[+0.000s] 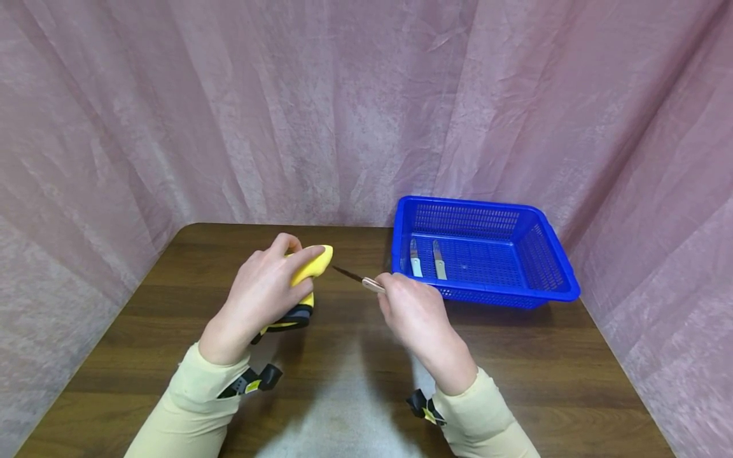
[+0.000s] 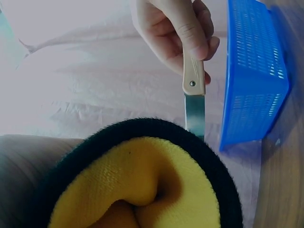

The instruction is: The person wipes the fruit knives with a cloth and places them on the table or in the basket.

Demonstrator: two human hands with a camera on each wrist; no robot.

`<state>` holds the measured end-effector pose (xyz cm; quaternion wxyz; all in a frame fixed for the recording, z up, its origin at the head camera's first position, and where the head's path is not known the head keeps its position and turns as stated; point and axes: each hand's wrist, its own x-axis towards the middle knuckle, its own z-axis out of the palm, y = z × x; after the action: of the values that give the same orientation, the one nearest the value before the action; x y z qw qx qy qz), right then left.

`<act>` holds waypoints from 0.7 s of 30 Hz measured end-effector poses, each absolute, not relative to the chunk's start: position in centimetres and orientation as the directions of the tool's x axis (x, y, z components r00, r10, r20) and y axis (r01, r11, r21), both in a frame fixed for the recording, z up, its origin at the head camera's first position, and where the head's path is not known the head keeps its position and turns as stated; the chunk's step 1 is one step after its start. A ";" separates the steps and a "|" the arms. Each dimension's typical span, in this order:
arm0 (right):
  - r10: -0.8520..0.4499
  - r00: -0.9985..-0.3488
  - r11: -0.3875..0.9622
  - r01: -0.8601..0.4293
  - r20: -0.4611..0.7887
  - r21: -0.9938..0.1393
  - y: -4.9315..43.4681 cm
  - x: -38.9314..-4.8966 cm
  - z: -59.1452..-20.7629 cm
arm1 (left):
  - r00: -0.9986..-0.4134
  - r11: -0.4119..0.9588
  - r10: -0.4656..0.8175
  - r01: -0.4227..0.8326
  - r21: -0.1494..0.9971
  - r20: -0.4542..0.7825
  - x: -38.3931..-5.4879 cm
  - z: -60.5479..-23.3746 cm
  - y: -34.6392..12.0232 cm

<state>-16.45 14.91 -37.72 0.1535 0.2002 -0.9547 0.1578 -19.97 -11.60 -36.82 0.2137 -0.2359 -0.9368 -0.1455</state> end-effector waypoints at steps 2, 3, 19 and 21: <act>-0.334 -0.871 0.872 -0.430 0.360 -0.231 14.8 -16.5 -37.8 | -0.799 0.845 0.380 0.505 0.176 0.466 -19.9 -36.8 -11.5; -0.333 -0.871 0.873 -0.429 0.361 -0.230 14.8 -16.5 -37.8 | -0.799 0.844 0.382 0.507 0.177 0.465 -19.9 -36.8 -11.5; -0.321 -0.854 0.863 -0.442 0.409 -0.245 14.6 -16.5 -38.1 | -0.773 0.824 0.416 0.543 0.161 0.479 -19.7 -36.9 -10.9; -0.323 -0.855 0.859 -0.445 0.407 -0.253 14.6 -16.5 -38.1 | -0.766 0.819 0.422 0.551 0.158 0.485 -19.6 -36.9 -10.7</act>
<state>-16.52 14.63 -38.14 0.1781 0.2025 -0.9475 0.1717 -19.61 -10.74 -36.88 0.2195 -0.2620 -0.9282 -0.1472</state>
